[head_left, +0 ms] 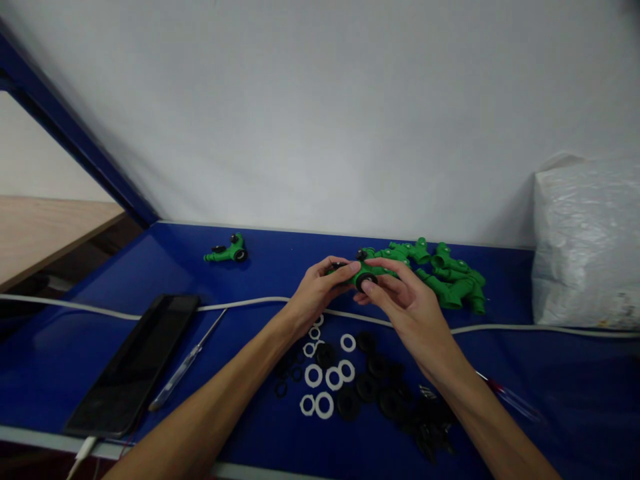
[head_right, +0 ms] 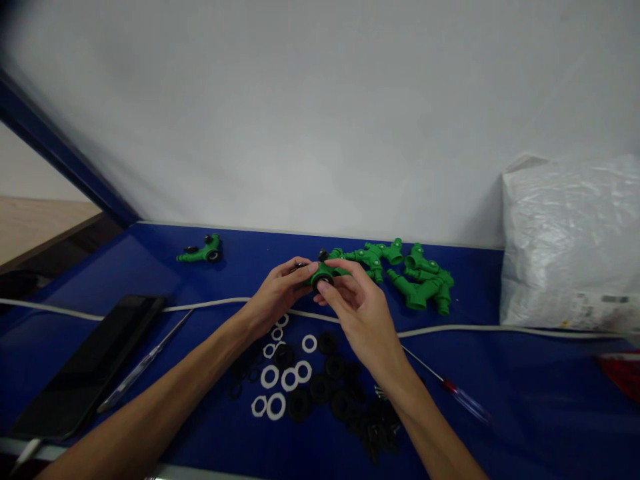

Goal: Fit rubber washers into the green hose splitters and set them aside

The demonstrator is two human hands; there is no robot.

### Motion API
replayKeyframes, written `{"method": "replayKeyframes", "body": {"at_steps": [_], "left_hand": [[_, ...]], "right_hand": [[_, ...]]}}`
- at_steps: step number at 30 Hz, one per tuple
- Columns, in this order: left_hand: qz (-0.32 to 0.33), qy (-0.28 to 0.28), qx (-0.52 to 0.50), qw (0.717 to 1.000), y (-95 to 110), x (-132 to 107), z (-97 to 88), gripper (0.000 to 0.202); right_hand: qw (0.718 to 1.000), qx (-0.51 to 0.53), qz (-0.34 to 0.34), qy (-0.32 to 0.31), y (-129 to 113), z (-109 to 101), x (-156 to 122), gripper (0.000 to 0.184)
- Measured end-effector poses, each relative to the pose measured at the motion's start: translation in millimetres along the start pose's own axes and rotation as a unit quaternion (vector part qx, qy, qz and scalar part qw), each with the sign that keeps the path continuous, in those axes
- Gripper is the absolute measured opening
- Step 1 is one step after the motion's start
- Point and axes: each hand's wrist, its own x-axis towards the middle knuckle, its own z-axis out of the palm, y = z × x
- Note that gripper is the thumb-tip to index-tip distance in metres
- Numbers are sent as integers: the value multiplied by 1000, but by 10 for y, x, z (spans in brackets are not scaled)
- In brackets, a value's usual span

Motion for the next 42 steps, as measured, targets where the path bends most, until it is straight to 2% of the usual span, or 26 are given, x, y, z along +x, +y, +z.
{"method": "replayKeyframes", "body": {"at_steps": [7, 16, 23, 36, 40, 42], "left_hand": [[7, 8, 1, 1000, 31, -8, 39, 29], [25, 0, -2, 1000, 19, 5, 23, 27], [4, -7, 15, 1000, 30, -20, 27, 31], [7, -28, 46, 999, 3, -15, -8, 29], [7, 20, 26, 999, -12, 8, -6, 30], [13, 43, 26, 999, -4, 14, 2, 39]], "right_hand": [[1000, 1, -8, 13, 17, 1, -11, 39], [1000, -6, -13, 16, 2, 0, -25, 32], [999, -14, -29, 35, 13, -12, -29, 25], [999, 7, -26, 21, 1, -27, -30, 22], [1000, 6, -21, 6, -22, 0, -44, 26], [1000, 6, -21, 13, -14, 9, -43, 29]]}}
